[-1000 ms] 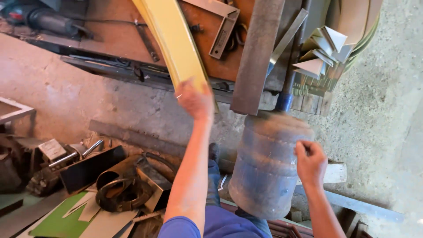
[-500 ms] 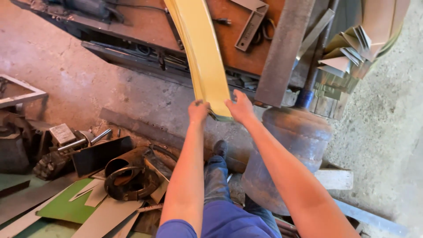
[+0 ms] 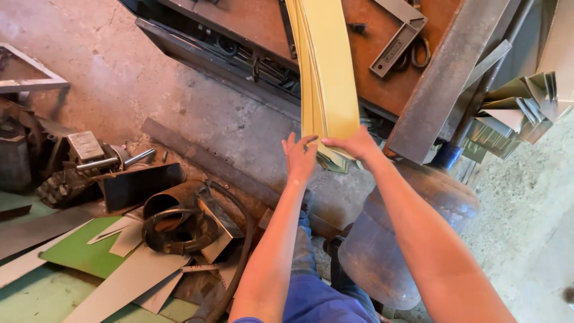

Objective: Bending metal strips over a cylindrical object to curve them and then organizing the pieces.

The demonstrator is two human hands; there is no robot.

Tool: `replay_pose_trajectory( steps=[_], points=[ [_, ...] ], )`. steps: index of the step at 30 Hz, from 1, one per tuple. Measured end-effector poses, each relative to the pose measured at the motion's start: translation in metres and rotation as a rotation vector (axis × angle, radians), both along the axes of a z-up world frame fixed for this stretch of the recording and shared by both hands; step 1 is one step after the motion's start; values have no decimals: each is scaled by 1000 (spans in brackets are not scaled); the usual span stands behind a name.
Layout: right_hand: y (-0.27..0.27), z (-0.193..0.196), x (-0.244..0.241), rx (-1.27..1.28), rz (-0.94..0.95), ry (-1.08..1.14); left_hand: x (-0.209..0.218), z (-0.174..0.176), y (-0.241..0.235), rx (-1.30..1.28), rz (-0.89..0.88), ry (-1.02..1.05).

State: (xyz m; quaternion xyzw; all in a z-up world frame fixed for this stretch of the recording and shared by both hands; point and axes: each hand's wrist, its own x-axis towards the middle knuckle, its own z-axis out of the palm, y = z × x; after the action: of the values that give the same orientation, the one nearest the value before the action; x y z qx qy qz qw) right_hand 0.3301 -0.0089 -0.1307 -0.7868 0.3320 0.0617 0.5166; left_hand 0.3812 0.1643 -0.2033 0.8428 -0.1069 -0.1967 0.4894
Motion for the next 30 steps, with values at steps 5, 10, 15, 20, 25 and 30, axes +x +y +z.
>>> replay_pose_trajectory(
  steps=[5,10,15,20,25,30],
  points=[
    [-7,36,-13,398,-163,117,6,50,-12,-159,164,58],
    [11,62,-62,423,-171,259,20,125,-53,-735,81,727],
    [44,46,-192,222,17,283,20,127,-96,-802,41,1282],
    [46,103,-269,128,54,508,-61,79,-104,-986,-95,1322],
    [38,101,-337,-25,87,706,-126,171,-75,-1130,-233,1099],
    [20,120,-345,-389,-152,590,-112,229,-47,-1453,-402,986]
  ],
)
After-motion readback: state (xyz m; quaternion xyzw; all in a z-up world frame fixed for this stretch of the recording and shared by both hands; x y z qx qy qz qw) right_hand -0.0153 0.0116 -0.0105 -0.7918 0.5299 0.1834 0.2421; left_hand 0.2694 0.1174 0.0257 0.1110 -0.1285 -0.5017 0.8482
